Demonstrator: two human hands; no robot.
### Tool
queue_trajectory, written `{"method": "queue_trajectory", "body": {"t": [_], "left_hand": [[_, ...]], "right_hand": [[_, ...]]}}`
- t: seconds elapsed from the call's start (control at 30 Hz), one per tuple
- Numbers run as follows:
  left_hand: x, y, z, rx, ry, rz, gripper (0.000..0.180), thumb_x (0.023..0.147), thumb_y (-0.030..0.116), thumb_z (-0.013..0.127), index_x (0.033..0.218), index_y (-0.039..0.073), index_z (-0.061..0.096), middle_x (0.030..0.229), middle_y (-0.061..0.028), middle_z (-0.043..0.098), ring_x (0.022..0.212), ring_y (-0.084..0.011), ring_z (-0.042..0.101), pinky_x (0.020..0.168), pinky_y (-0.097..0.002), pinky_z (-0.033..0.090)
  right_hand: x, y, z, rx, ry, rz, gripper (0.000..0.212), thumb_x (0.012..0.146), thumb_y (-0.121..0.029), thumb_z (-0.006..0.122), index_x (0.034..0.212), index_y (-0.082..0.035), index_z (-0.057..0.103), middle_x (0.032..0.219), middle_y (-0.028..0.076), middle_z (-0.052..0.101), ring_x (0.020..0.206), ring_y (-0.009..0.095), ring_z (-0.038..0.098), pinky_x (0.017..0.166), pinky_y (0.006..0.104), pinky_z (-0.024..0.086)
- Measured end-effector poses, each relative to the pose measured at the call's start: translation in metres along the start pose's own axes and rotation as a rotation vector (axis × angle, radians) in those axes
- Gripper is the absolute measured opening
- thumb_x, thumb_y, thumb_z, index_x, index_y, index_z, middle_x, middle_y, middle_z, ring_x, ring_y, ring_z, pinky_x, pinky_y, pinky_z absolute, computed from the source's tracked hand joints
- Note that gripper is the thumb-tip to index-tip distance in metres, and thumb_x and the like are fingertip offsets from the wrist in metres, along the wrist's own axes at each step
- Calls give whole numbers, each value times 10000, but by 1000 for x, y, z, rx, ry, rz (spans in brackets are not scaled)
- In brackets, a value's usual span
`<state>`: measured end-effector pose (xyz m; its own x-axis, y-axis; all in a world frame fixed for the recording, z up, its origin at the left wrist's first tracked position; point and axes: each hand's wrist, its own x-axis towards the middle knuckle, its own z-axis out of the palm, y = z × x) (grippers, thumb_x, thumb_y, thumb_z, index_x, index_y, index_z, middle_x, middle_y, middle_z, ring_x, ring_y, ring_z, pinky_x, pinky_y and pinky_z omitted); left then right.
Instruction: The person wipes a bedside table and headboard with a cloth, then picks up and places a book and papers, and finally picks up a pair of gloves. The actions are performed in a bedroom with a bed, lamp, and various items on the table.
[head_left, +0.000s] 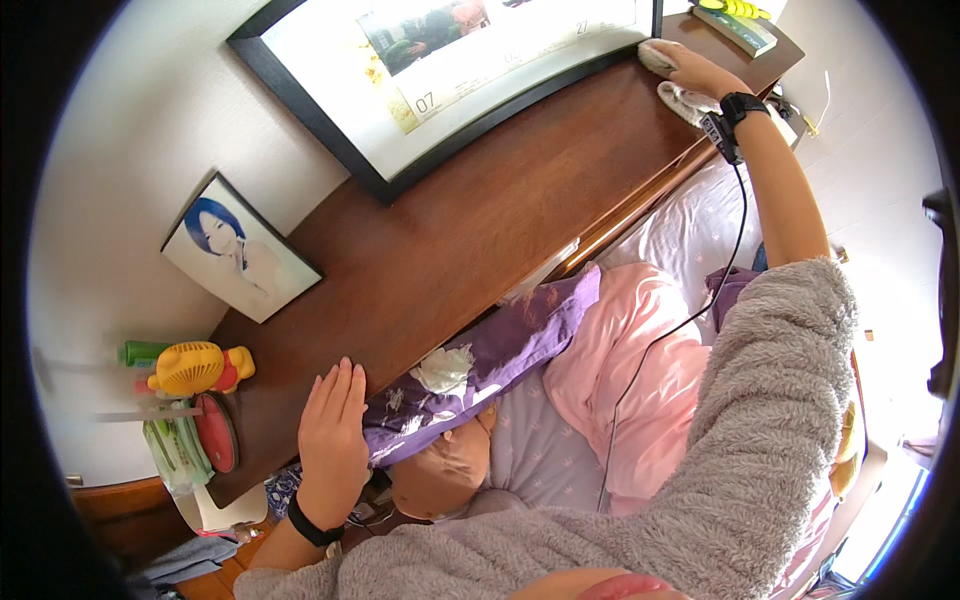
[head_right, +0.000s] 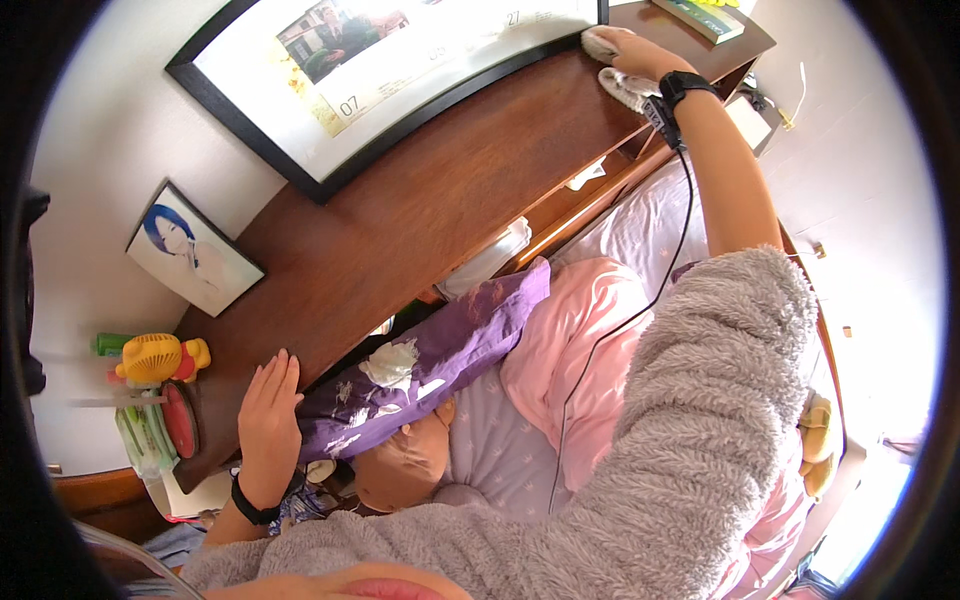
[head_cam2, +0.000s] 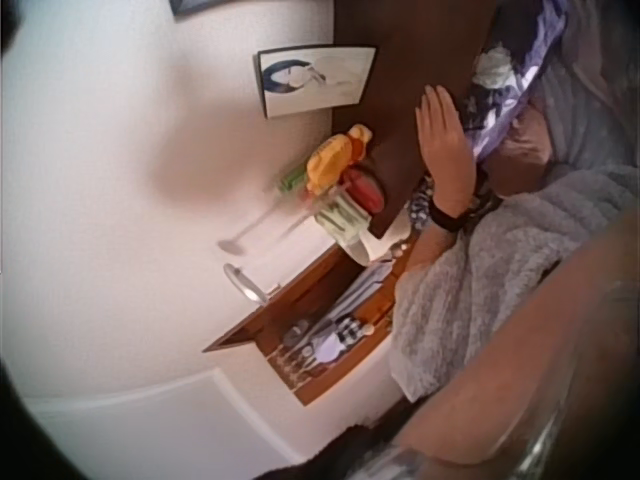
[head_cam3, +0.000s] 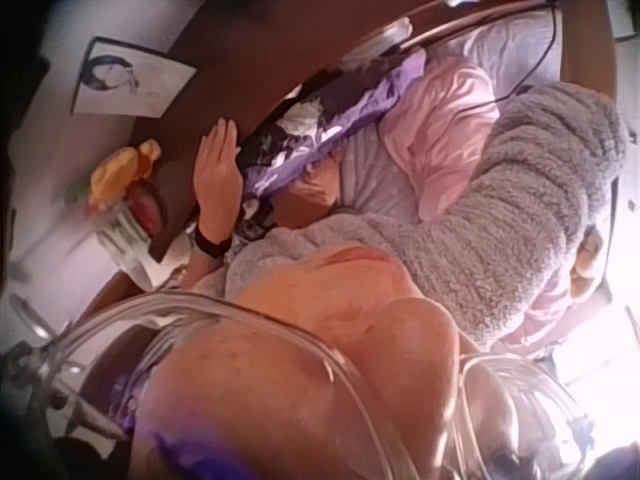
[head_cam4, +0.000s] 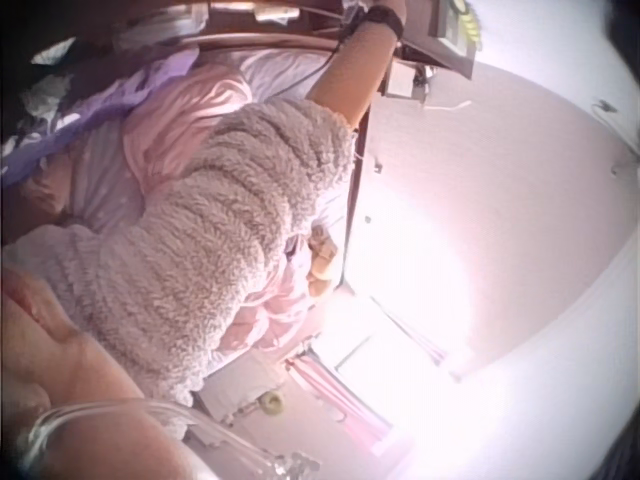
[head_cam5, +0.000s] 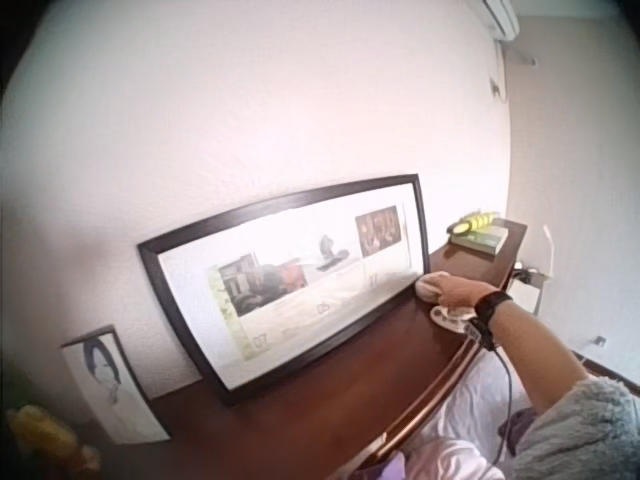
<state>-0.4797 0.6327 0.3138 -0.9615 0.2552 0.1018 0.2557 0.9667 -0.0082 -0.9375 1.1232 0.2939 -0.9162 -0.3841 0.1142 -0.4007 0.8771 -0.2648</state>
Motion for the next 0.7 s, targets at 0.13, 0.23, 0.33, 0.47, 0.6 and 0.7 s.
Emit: {"method": "queue_trajectory", "body": {"t": [0.13, 0.23, 0.33, 0.47, 0.6, 0.7], "left_hand": [[-1, -1, 3, -1, 12, 6, 404, 846, -13, 535, 1243, -80, 572, 1268, -252, 593, 1173, -378, 578, 1056, -482, 422], [-3, 0, 4, 0, 25, 3, 408, 849, -9, 507, 1246, -82, 571, 1271, -256, 592, 1176, -376, 576, 1066, -483, 410], [-4, 0, 6, 10, 35, -10, 412, 845, -13, 506, 1247, -77, 574, 1272, -254, 594, 1180, -371, 576, 1066, -482, 409], [-3, 2, 7, 12, 41, -40, 399, 849, 9, 560, 1242, -54, 588, 1274, -234, 601, 1185, -361, 576, 1061, -485, 415], [-2, 4, 6, 28, 39, -50, 411, 823, 17, 634, 1229, -39, 604, 1272, -220, 607, 1183, -356, 581, 1041, -501, 433], [-1, 5, 3, 30, 21, -53, 423, 808, 0, 647, 1227, -44, 606, 1268, -223, 610, 1175, -357, 588, 1035, -506, 437]], "right_hand": [[-14, -64, -2, 162, -82, -84, 558, 808, -7, 532, 1348, -145, 546, 1258, 176, 617, 1157, 310, 587, 991, 350, 448], [-42, -121, 8, 218, -151, -107, 478, 798, -65, 580, 1269, -150, 585, 1117, 143, 665, 999, 261, 628, 880, 367, 490], [-78, -186, 21, 538, -364, -505, 436, 765, -100, 634, 1200, -84, 608, 1139, 114, 636, 1079, 237, 588, 978, 354, 431], [-115, -232, 48, 376, -97, -761, 530, 777, -102, 580, 1304, -156, 562, 1318, 117, 553, 1237, 333, 478, 1088, 456, 313], [-103, -182, 47, 199, 102, -623, 578, 794, -62, 510, 1371, -97, 506, 1376, 171, 528, 1282, 350, 444, 1134, 452, 301], [-82, -107, 42, 144, 97, -401, 560, 830, -89, 509, 1389, -129, 501, 1423, 186, 489, 1303, 341, 453, 1121, 405, 338]]}}
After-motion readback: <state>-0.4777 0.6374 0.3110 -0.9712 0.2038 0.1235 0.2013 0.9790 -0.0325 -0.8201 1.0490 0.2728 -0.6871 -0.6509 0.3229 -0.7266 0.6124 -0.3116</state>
